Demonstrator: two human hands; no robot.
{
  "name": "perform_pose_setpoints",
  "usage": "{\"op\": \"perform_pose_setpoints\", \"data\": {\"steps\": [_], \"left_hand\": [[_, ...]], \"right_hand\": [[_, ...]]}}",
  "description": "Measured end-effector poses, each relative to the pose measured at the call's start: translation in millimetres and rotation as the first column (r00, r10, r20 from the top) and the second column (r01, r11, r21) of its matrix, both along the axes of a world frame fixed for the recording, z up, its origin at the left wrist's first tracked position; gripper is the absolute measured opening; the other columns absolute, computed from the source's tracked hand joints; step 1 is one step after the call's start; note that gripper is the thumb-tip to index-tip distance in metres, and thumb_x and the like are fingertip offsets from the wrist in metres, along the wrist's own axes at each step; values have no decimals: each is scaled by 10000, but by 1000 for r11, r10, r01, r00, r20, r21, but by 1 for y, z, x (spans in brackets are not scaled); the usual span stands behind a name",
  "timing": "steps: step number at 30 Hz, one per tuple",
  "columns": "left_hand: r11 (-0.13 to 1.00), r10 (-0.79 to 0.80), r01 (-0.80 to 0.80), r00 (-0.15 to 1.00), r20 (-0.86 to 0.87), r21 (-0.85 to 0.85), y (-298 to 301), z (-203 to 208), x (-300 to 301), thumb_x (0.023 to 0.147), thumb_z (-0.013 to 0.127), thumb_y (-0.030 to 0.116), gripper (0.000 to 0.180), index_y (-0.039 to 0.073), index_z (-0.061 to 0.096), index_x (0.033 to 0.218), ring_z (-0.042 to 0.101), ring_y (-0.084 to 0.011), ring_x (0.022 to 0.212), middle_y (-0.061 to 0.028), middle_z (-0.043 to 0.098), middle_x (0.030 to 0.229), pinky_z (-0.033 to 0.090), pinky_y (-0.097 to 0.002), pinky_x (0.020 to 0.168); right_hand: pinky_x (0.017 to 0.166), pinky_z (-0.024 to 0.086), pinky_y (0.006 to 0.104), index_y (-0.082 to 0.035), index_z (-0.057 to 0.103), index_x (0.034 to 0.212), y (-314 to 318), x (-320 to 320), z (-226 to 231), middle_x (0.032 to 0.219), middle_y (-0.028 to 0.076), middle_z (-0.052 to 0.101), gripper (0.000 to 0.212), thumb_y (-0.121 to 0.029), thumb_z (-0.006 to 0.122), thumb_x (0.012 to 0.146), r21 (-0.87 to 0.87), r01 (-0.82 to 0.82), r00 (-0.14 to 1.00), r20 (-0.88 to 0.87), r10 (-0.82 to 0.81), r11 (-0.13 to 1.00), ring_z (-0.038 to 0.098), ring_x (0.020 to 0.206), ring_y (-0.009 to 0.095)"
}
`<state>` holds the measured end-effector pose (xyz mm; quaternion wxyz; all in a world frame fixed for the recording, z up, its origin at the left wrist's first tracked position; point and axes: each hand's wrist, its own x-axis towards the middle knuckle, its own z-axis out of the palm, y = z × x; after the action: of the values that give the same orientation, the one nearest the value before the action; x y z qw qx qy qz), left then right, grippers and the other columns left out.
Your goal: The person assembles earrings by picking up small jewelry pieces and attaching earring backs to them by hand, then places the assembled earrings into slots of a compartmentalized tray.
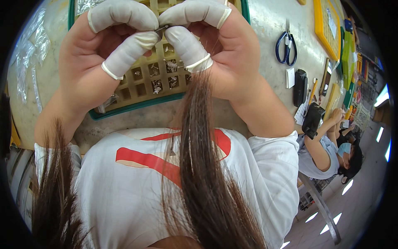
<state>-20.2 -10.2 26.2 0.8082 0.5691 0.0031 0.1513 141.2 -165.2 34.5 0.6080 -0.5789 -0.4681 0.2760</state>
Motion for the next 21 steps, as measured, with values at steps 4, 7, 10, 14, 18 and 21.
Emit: {"op": "perform_pose_setpoints", "data": {"steps": [4, 7, 10, 14, 18, 21], "left_hand": [[1000, -3, 3, 1000, 0, 5, 2, -5, 1, 928, 591, -115, 232, -35, 579, 1146, 633, -134, 1017, -95, 639, 1062, 520, -262, 906], [997, -51, 50, 999, 15, 67, 4, -6, 3, 920, 609, -109, 229, -39, 588, 1137, 637, -133, 1009, -98, 644, 1054, 526, -257, 888], [971, -15, 24, 999, -40, 237, 8, 3, 1, 917, 622, -96, 226, -39, 595, 1134, 641, -131, 995, -98, 649, 1053, 533, -252, 868], [965, -15, 10, 1000, 19, 264, 6, 0, 2, 926, 628, -89, 222, -37, 594, 1138, 644, -130, 986, -96, 652, 1064, 540, -253, 868], [999, -9, 7, 999, 52, 32, 1, -17, 4, 937, 626, -88, 205, -29, 597, 1131, 645, -140, 1005, -100, 652, 1074, 538, -264, 898], [996, 32, -38, 996, 79, 78, 1, -14, 7, 935, 622, -98, 210, -24, 601, 1131, 648, -151, 1028, -104, 652, 1077, 537, -277, 920]], "right_hand": [[953, 443, 296, 35, 633, 1141, 2, 2, 1, 1098, 76, 628, 187, 17, 602, 957, 14, -71, 989, 133, 68, 997, 591, 1037, 144], [898, 460, 301, 21, 630, 1125, 3, 0, -1, 1050, 97, 622, 184, -4, 638, 943, 4, -92, 987, 136, 90, 996, 600, 971, 169], [877, 459, 293, 18, 631, 1112, 1, 5, -2, 1037, 96, 621, 168, -14, 641, 947, -11, -114, 984, 139, 115, 993, 596, 950, 164], [847, 438, 263, 24, 634, 1090, 0, 7, 0, 1038, 73, 618, 129, -36, 597, 981, -7, -114, 958, 264, 112, 993, 574, 931, 128], [827, 450, 262, 23, 628, 1103, -1, 6, 2, 1037, 72, 623, 142, -67, 594, 998, -36, -70, 917, 391, 79, 997, 583, 918, 123], [822, 471, 261, 19, 632, 1115, -2, 5, 0, 1058, 85, 639, 156, -81, 618, 995, -82, -44, 950, 306, 67, 996, 602, 924, 127]]}}
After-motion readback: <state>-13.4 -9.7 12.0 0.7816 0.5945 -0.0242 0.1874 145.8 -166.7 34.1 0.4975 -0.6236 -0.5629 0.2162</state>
